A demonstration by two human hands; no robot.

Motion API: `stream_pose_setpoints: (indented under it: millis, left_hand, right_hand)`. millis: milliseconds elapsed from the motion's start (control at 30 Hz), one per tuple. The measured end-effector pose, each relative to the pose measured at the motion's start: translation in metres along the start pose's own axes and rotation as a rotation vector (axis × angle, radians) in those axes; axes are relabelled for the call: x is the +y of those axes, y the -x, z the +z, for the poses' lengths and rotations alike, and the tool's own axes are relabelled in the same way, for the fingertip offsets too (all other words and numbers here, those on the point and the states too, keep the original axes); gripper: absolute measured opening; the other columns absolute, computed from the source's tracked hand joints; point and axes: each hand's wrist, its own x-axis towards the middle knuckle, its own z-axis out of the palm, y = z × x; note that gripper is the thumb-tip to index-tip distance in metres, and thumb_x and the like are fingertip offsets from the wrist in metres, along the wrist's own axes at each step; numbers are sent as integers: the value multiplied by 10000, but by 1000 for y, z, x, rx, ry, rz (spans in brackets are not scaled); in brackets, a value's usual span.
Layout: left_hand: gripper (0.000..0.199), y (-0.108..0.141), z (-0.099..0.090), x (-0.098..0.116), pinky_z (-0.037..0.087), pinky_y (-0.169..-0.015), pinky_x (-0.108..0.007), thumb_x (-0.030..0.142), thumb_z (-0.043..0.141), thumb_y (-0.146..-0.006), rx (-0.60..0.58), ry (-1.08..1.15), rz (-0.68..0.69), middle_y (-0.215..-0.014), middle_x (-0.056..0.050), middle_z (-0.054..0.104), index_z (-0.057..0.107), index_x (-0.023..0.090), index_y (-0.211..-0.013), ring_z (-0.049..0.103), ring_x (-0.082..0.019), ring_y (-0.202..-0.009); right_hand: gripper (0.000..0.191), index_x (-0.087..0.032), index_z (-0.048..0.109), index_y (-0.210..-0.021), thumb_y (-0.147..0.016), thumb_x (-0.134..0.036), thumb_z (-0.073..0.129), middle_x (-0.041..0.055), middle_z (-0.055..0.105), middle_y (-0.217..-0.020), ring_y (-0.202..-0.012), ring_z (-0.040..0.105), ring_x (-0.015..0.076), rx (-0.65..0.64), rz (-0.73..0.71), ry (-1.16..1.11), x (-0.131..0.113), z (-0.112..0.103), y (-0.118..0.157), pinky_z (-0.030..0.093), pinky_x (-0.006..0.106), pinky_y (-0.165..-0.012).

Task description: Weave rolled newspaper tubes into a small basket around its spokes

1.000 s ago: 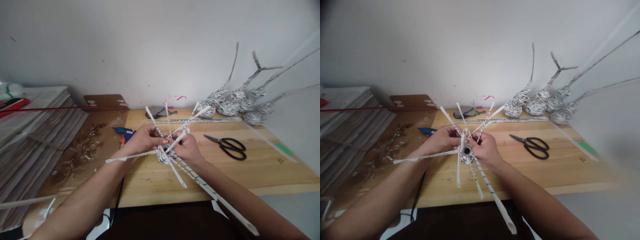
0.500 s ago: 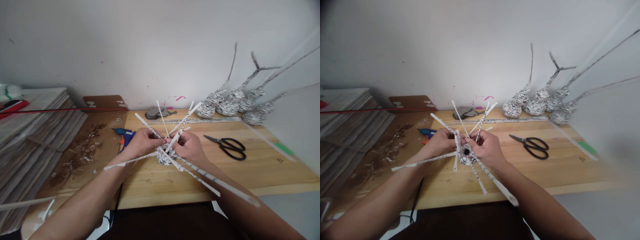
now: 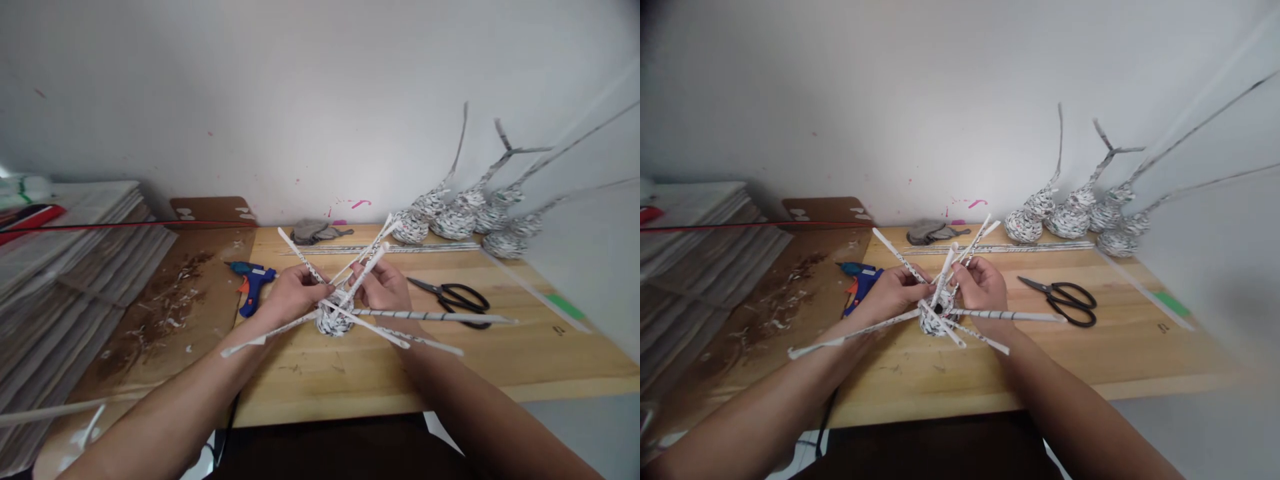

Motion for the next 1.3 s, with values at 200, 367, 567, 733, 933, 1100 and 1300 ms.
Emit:
stream_pose_setpoints:
  millis: [200, 367, 567, 733, 933, 1100, 1300]
  left_hand:
    - [264, 3, 5, 3, 441, -538, -231, 242, 831, -575, -21, 108, -28, -626, 10, 670, 646, 142, -736, 583, -111, -531]
    - [304, 4, 8, 7, 412, -513, -220, 244, 856, -535, -57, 153, -47, -585, 24, 642, 622, 143, -702, 536, -92, -494]
    - [297, 3, 7, 5, 430, -539, -224, 236, 851, -564, -70, 120, 2, -611, 19, 654, 616, 142, -721, 568, -97, -523]
    - [310, 3, 6, -1, 479, -563, -254, 275, 842, -615, -94, 147, 38, -642, 5, 677, 587, 160, -748, 623, -129, -553]
    - [264, 1, 5, -5, 496, -569, -261, 259, 819, -654, -105, 129, 60, -655, -3, 685, 592, 161, -749, 637, -133, -560]
    - [228, 0, 3, -4, 499, -581, -250, 244, 821, -656, -91, 87, 95, -681, -11, 701, 633, 151, -745, 639, -128, -579]
    - [198, -1, 1, -5, 461, -542, -223, 213, 817, -629, 16, 12, 129, -654, 1, 689, 677, 149, -754, 613, -119, -563]
  right_hand:
    - [284, -210, 564, -755, -699, -396, 771, -66, 553, -509, -415, 486, 99, 49, 100, -52, 5, 0, -4, 374, 213, -401]
    - [298, -205, 561, -747, -719, -426, 760, -65, 549, -461, -364, 431, 84, 61, 79, -43, 0, -1, -3, 324, 208, -373]
    - [345, -200, 608, -745, -702, -500, 773, -70, 500, -431, -362, 399, 80, 127, 46, -93, -6, -9, -12, 284, 206, -359]
    - [323, -214, 608, -737, -648, -465, 790, -76, 486, -448, -390, 388, 88, 172, 60, -134, -9, -12, -16, 267, 225, -377]
    - [298, -230, 580, -704, -662, -466, 756, -81, 443, -444, -411, 399, 101, 181, 95, -179, -10, -17, -20, 288, 238, -403]
    - [306, -202, 672, -839, -686, -446, 776, -71, 496, -476, -448, 441, 90, 116, 0, -139, -12, -12, -15, 331, 222, -437]
    - [256, -210, 661, -864, -731, -399, 771, -39, 608, -583, -489, 542, 118, -47, 40, -23, -6, -2, 6, 430, 241, -463]
